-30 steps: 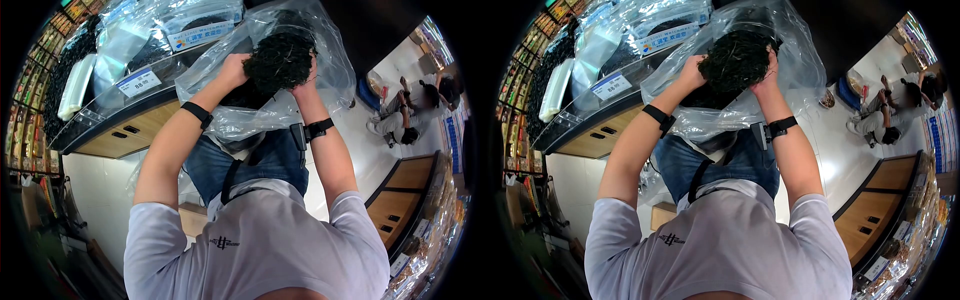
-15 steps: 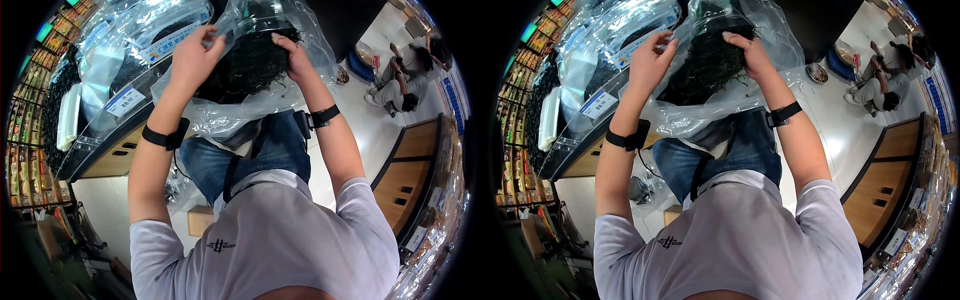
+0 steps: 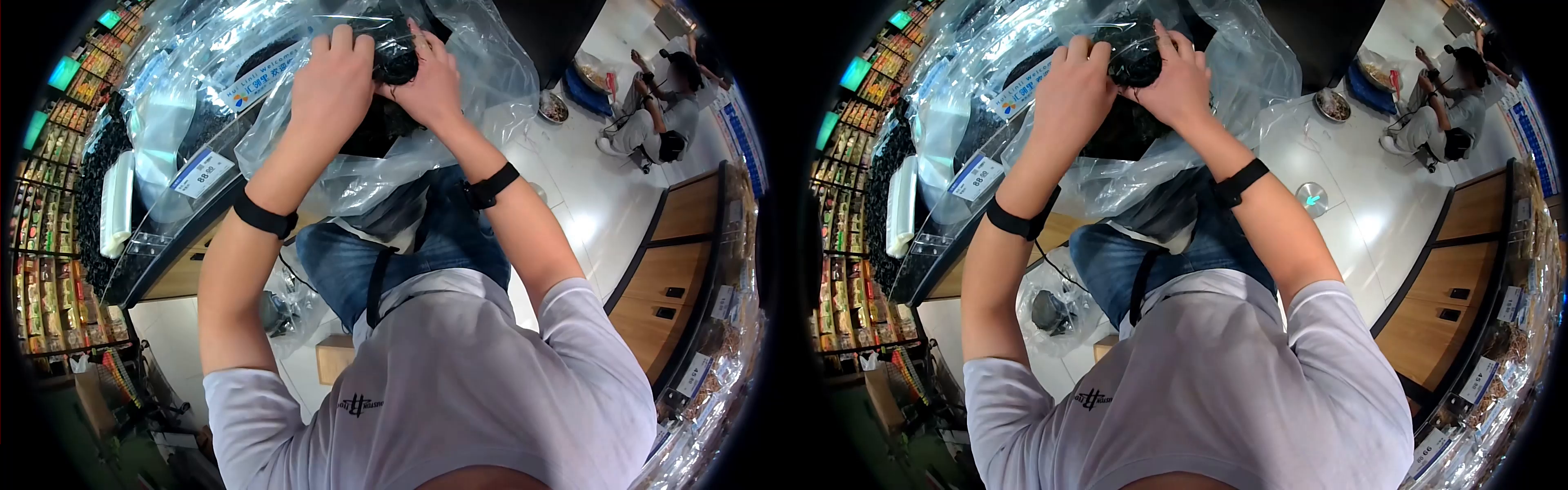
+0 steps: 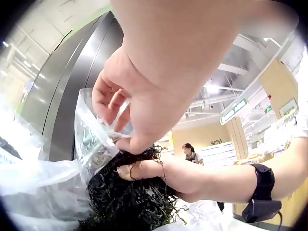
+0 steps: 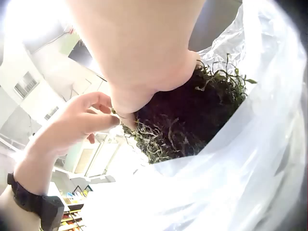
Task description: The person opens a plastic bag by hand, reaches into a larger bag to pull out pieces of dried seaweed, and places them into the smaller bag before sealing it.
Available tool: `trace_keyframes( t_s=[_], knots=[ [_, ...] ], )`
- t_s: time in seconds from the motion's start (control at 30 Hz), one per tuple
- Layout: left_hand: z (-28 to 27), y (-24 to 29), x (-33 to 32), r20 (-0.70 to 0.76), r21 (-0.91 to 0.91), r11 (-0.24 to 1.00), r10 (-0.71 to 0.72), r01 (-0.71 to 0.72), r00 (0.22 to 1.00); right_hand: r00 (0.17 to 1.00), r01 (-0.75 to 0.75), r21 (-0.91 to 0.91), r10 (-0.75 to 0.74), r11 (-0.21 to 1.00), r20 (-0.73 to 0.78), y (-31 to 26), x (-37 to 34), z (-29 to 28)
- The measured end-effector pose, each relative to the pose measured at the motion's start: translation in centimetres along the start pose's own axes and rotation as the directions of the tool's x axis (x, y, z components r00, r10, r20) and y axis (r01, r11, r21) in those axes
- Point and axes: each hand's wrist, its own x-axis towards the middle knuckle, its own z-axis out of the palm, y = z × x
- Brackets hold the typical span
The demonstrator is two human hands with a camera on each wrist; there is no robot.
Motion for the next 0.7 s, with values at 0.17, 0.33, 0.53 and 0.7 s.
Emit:
trace_keyframes(
  t_s=[0.17, 0.33, 0.53, 0.7],
  knots=[
    [1.0, -0.2, -0.1, 0.092, -0.019, 1.000, -0.008, 0.010, 0.996, 1.000, 0.011, -0.133, -0.008, 0.991, 0.022, -0.8, -0.4, 0.6],
    [2.8, -1.0, -0.1, 0.152, 0.003, 0.999, -0.036, 0.037, 0.988, 0.996, -0.027, -0.200, 0.043, 0.979, 0.078, -1.7, -0.5, 0.9],
    [3.1, -1.5, -0.6, 0.253, -0.054, 0.999, 0.008, 0.006, 0.968, 0.990, -0.068, -0.224, 0.094, 0.972, 0.106, -1.2, -0.4, 2.0],
    [2.1, -0.7, -1.3, 0.216, -0.228, 0.974, 0.052, -0.002, 0.975, 0.973, -0.191, -0.185, 0.210, 0.964, 0.091, 0.2, 0.3, 2.8]
  ],
)
